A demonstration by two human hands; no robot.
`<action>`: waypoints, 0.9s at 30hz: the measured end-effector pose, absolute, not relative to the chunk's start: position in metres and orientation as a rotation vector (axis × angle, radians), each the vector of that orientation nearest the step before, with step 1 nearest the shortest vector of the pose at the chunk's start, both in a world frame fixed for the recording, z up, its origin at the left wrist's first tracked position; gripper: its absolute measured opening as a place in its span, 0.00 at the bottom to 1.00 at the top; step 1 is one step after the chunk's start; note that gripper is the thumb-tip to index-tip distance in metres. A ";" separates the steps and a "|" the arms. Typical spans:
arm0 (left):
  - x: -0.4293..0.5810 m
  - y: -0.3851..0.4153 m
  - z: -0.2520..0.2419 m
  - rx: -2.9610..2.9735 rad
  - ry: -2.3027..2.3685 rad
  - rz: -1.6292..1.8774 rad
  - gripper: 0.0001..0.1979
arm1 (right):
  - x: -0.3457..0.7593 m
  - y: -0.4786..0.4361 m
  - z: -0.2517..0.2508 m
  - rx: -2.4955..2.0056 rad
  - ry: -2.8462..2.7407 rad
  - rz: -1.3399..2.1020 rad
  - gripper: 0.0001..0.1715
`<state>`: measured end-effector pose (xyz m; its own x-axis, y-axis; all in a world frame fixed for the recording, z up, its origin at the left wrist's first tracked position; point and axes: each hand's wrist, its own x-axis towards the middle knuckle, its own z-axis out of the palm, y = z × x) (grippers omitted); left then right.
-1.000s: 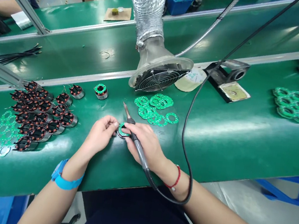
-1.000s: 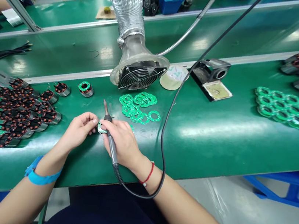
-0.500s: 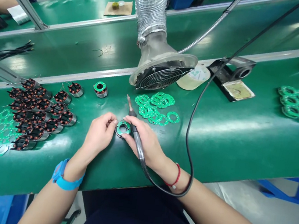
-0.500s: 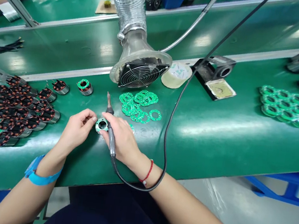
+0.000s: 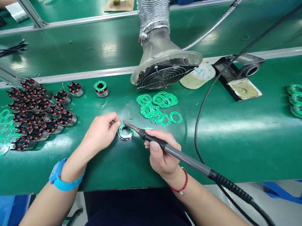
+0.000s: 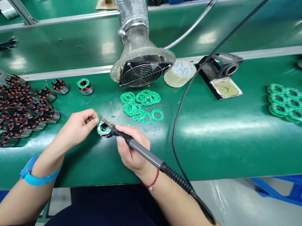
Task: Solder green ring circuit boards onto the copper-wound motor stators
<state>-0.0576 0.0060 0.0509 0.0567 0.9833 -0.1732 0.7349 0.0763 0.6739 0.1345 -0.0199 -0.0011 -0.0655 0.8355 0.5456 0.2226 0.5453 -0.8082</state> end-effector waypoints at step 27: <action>-0.060 0.020 0.059 1.703 1.685 0.339 0.08 | 0.126 -0.012 0.012 -1.172 -1.838 0.655 0.23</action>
